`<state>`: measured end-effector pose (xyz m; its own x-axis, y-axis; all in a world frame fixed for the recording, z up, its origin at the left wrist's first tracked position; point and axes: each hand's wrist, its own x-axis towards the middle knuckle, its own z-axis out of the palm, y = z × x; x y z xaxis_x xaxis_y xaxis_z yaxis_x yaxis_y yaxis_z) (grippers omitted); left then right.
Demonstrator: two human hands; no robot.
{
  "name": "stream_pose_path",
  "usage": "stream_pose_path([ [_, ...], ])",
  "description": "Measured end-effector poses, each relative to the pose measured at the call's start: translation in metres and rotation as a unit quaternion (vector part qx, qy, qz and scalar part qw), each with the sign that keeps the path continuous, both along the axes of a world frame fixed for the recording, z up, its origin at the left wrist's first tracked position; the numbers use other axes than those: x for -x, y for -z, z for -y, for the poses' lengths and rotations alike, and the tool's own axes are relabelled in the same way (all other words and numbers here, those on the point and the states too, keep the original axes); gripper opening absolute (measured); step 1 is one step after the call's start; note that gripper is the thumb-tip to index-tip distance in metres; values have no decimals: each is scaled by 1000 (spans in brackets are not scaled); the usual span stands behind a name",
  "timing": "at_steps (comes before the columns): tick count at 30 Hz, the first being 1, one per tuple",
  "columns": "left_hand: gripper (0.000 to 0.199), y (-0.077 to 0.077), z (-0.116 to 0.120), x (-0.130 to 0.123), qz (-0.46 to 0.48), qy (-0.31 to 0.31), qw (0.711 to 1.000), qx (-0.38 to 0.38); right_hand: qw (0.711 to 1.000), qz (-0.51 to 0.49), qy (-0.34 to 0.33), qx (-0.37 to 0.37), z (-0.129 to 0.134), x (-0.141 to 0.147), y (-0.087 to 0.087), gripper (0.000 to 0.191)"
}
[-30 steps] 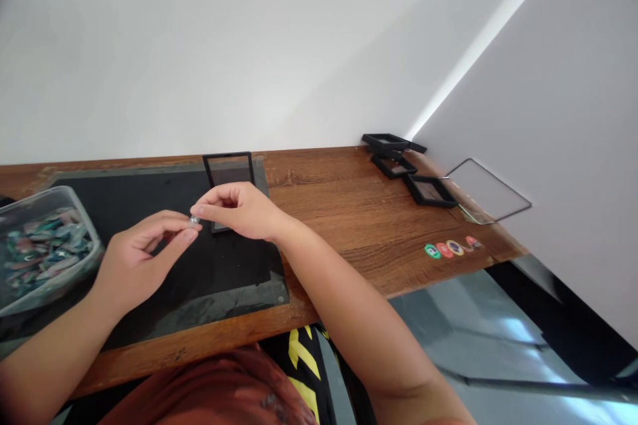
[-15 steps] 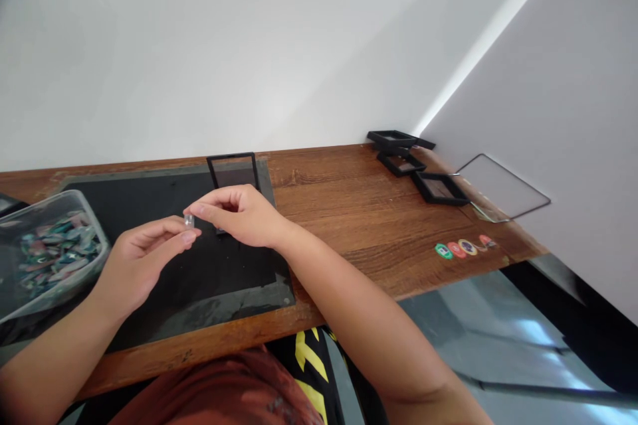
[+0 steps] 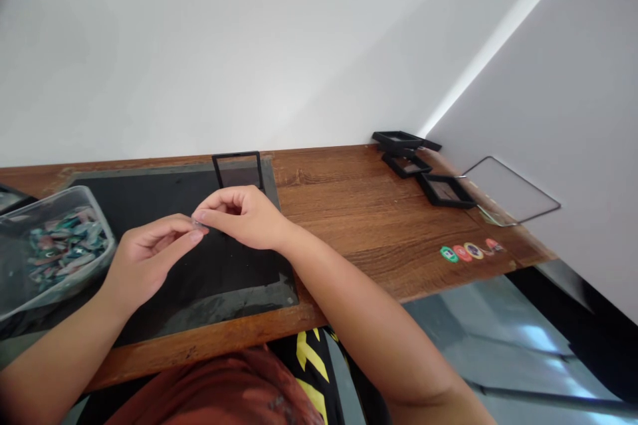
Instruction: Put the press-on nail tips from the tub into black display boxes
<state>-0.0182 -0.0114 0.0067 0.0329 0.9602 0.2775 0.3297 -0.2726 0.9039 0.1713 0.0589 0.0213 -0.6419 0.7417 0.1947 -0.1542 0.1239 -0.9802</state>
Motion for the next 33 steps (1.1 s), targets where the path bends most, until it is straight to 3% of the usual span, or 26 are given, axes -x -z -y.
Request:
stream_pose_path([
  [7, 14, -3, -1, -2, 13, -8, 1000, 16, 1000, 23, 5, -9, 0, -1, -1, 18],
  [19, 10, -4, -3, -2, 98, 41, 992, 64, 999, 21, -20, -23, -1, -1, 2, 22],
  [24, 11, -6, -3, -2, 106, 33, 989, 102, 999, 20, -25, -25, -1, -1, 3, 21],
  [33, 13, -5, -3, -1, 99, 31, 990, 100, 999, 11, -24, -23, -1, -1, 4, 19],
])
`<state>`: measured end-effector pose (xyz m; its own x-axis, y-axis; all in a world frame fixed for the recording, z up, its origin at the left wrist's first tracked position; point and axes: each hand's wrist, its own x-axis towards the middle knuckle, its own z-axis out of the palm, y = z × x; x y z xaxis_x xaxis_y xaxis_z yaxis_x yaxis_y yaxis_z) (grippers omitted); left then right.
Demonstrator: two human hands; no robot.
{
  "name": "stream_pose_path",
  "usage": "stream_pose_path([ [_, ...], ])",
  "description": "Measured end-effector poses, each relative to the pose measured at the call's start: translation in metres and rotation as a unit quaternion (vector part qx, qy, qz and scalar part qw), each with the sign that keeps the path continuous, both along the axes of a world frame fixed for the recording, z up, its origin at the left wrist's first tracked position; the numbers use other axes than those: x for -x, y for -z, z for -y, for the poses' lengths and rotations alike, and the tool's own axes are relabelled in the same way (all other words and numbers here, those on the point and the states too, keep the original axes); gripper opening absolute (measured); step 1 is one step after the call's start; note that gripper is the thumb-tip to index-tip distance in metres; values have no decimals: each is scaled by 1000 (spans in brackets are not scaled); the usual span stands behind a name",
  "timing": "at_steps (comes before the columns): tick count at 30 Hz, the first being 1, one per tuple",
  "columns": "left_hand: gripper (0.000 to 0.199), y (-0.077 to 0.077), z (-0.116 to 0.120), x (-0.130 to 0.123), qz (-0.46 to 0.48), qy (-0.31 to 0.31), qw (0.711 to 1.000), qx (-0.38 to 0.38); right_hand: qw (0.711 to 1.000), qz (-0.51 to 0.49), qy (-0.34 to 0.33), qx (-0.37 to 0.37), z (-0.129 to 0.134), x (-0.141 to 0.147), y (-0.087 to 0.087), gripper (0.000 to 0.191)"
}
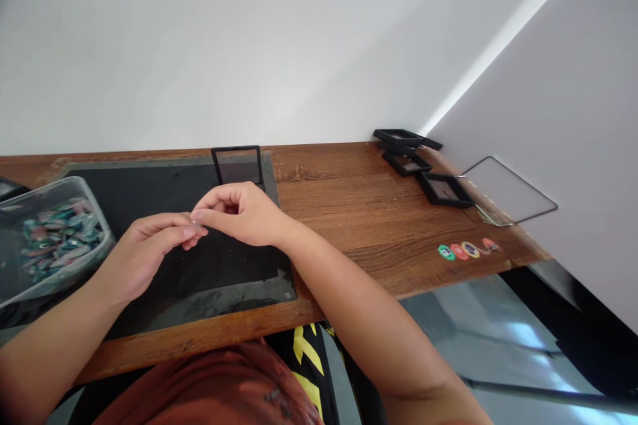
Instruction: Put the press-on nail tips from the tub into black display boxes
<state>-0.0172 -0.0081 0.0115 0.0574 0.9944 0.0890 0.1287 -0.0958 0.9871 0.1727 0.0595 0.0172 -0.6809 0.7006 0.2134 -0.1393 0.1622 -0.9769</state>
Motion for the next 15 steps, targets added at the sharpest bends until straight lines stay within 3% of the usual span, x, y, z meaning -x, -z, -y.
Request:
stream_pose_path([
  [15, 11, -1, 0, -2, -8, -5, 1000, 4, 1000, -6, -17, 20, -3, 1, 3, 23],
])
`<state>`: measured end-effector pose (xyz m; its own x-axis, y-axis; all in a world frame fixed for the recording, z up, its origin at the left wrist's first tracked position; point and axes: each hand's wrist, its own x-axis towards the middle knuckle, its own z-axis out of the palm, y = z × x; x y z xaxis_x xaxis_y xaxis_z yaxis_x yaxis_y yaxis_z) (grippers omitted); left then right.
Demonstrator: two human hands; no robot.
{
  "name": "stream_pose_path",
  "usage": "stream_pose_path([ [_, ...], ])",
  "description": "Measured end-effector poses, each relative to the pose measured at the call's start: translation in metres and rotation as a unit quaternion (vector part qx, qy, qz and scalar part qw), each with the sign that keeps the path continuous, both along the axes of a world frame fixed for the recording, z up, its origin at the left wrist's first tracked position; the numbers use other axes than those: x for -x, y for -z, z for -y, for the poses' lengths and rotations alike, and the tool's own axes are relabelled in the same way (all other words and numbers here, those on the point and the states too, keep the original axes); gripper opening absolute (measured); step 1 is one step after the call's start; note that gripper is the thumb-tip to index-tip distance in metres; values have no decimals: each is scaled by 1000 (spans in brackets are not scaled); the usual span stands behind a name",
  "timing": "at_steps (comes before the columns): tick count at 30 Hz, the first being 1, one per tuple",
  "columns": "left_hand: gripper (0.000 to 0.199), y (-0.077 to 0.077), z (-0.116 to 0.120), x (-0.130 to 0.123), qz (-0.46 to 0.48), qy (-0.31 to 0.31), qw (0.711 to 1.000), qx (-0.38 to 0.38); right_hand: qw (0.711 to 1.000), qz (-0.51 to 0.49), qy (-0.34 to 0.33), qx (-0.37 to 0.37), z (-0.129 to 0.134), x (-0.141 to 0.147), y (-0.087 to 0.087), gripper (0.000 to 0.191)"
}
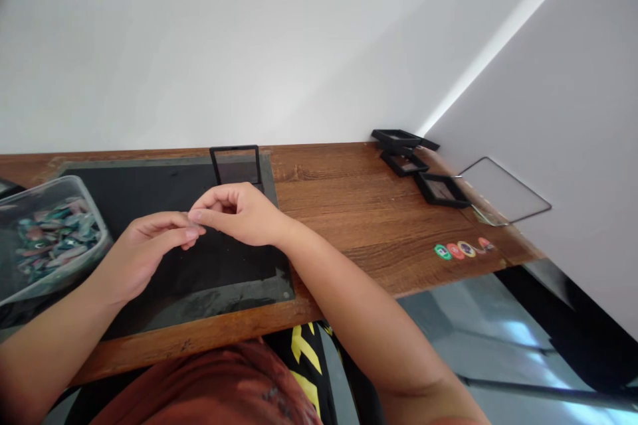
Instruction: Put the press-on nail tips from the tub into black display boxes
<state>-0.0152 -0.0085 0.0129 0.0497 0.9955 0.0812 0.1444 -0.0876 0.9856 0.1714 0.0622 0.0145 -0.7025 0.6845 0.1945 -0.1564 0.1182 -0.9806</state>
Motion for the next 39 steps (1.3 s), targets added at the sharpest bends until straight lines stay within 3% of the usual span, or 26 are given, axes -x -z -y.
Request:
stream_pose_path([
  [17, 13, -1, 1, 3, 0, 4, 1000, 1, 1000, 24, -1, -13, 1, -1, -2, 20],
  [30, 12, -1, 1, 2, 18, -2, 1000, 6, 999, 35, 0, -21, 2, -1, -2, 28],
  [39, 16, -2, -1, 2, 6, -29, 999, 39, 982, 93, 81, -145, 6, -1, -2, 23],
])
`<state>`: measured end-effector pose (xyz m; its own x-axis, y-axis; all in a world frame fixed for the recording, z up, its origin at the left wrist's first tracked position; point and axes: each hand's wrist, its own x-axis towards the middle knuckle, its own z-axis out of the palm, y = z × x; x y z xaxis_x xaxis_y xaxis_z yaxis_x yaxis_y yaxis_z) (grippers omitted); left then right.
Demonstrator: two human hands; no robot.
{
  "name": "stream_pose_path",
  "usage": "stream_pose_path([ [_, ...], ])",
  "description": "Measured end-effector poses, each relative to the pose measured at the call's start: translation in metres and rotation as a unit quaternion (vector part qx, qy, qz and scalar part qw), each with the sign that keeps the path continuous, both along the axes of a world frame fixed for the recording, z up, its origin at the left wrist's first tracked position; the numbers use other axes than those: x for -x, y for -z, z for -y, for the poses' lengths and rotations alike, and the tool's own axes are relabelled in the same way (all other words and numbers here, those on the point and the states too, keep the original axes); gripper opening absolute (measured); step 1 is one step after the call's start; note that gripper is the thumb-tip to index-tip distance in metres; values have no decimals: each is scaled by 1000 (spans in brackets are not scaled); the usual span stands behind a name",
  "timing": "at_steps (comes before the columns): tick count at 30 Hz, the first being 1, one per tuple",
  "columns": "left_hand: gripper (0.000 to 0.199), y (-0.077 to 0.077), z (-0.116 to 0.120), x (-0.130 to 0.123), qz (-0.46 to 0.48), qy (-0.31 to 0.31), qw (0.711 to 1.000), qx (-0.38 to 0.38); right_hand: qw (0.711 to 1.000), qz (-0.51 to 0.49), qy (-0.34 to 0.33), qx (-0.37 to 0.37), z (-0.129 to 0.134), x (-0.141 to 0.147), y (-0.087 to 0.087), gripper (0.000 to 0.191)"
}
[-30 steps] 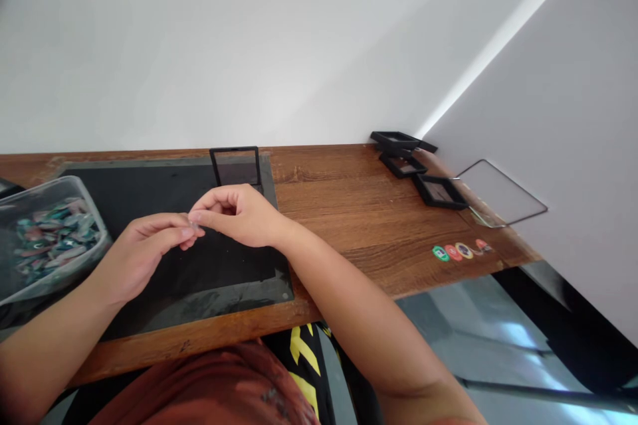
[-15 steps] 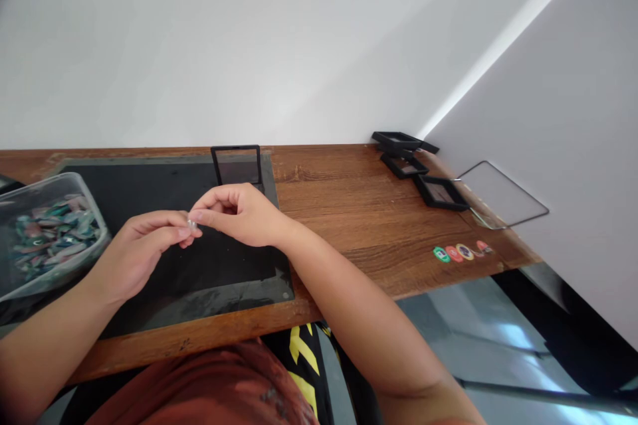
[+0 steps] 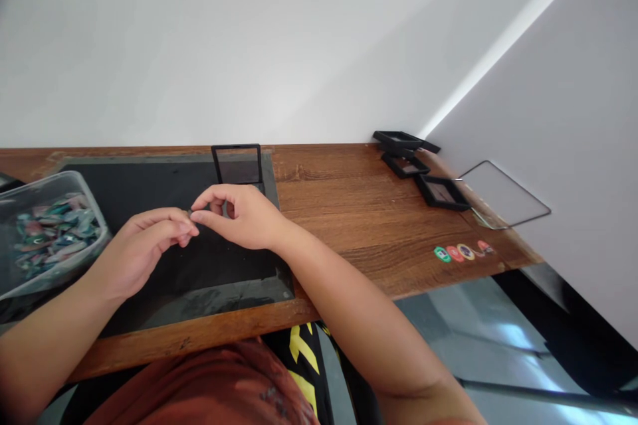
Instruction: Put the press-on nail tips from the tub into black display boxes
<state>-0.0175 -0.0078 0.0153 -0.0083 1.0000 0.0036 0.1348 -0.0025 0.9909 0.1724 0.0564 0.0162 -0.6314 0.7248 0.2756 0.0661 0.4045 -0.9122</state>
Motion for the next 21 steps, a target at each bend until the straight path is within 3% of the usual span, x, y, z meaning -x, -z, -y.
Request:
stream_pose_path([
  [5, 18, -2, -3, 0, -5, 0, 1000, 20, 999, 14, -28, -22, 0, 3, 3, 23],
  [8, 19, 0, -3, 1, -31, -9, 999, 2, 995, 60, -1, -78, -3, -1, 1, 21],
  [10, 18, 5, -3, 3, -103, -28, 994, -30, 985, 102, 38, -130, -8, -7, -1, 20],
  [15, 38, 20, -6, 7, -365, -13, 926, -92, 964, 158, 112, -184, -21, -25, -6, 21],
  [18, 39, 24, -10, 7, -424, 4, 899, -111, 958, 180, 118, -191, -23, -28, -8, 21],
  [21, 29, 24, -15, 8, -426, 1, 898, -111, 952, 200, 119, -201, -20, -26, -8, 20],
])
